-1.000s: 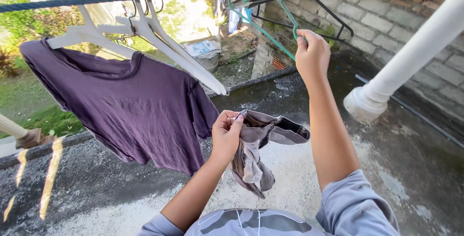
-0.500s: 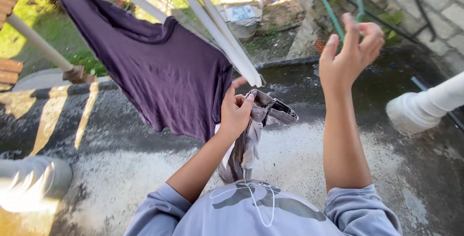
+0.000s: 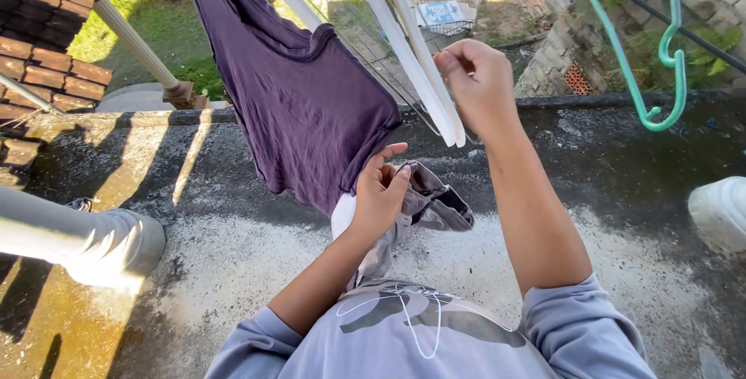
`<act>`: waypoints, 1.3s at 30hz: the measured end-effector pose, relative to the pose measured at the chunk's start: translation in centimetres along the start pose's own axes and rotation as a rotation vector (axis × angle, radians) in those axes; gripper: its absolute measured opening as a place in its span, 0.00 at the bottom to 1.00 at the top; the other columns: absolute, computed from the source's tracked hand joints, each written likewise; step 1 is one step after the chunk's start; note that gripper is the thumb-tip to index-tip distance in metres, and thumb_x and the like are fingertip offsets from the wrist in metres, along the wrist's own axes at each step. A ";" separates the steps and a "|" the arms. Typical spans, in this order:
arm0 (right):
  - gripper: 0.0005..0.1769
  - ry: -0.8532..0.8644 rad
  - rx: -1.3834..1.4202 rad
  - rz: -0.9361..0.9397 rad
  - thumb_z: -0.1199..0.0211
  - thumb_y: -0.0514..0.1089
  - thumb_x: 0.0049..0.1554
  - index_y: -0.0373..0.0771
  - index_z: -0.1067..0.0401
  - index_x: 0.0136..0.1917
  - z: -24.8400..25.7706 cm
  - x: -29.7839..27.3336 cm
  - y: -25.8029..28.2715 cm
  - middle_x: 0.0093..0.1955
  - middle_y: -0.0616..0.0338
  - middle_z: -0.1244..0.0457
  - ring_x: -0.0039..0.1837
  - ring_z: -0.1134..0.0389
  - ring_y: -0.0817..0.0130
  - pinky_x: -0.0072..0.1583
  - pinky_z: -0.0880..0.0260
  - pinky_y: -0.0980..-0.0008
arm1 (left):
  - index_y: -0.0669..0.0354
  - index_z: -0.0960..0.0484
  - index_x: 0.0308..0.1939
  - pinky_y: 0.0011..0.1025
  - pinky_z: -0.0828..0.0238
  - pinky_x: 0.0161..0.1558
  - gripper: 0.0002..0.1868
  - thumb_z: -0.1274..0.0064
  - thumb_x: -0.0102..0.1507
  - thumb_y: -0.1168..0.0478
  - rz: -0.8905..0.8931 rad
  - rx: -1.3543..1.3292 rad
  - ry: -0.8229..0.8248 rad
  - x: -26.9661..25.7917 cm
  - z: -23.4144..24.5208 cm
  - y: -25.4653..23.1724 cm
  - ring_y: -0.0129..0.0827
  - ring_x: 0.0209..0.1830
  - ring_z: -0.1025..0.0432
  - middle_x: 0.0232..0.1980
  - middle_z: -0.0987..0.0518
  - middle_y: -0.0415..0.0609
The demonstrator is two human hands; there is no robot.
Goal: Hang wet laundry on hangers and a clothesline to dry outdoors.
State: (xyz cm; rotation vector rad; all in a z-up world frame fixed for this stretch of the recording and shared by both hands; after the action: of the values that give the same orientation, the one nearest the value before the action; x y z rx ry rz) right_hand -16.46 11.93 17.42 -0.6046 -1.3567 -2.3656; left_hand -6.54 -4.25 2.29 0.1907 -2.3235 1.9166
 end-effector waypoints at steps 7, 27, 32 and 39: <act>0.07 -0.061 0.044 -0.094 0.41 0.38 0.66 0.34 0.23 0.49 4.7 -3.0 0.4 0.41 0.63 0.32 0.40 0.32 0.78 0.43 0.33 0.76 | 0.63 0.26 0.64 0.20 0.47 0.25 0.21 0.48 0.67 0.67 0.070 -0.042 0.030 -1.1 -0.2 -0.6 0.13 0.23 0.42 0.27 0.34 0.32; 0.13 0.150 0.420 -0.604 0.50 0.41 0.62 0.35 0.35 0.59 16.0 -38.0 -5.0 0.75 0.50 0.45 0.67 0.37 0.59 0.57 0.22 0.52 | 0.69 0.16 0.36 0.26 0.39 0.26 0.13 0.43 0.65 0.59 0.097 0.457 0.372 -5.9 3.6 2.2 0.16 0.25 0.38 0.22 0.27 0.41; 0.13 0.038 0.372 -0.843 0.53 0.43 0.70 0.33 0.34 0.61 15.3 -48.5 -3.1 0.55 0.38 0.31 0.44 0.27 0.56 0.40 0.31 0.64 | 0.68 0.17 0.31 0.25 0.45 0.22 0.14 0.43 0.65 0.59 0.210 0.369 0.321 -7.0 7.7 0.6 0.16 0.20 0.40 0.21 0.28 0.37; 0.19 0.033 0.315 -0.869 0.55 0.44 0.68 0.31 0.32 0.63 10.3 -53.8 4.3 0.51 0.40 0.28 0.42 0.31 0.60 0.37 0.36 0.65 | 0.64 0.17 0.32 0.22 0.48 0.24 0.13 0.45 0.67 0.58 0.278 0.162 0.284 -11.2 17.4 -1.8 0.13 0.22 0.41 0.24 0.28 0.31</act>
State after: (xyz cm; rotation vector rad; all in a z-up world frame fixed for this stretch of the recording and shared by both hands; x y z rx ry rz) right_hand 33.36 23.39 -2.87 0.1725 -2.2415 -2.6200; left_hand 4.49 -21.47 -1.25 -0.3859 -2.0975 2.0943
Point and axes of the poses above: each hand's wrist, its own x-axis towards the middle knuckle, its own z-axis out of the back of the hand, y = z × x, the point moved 3 cm from there along x, towards the middle knuckle
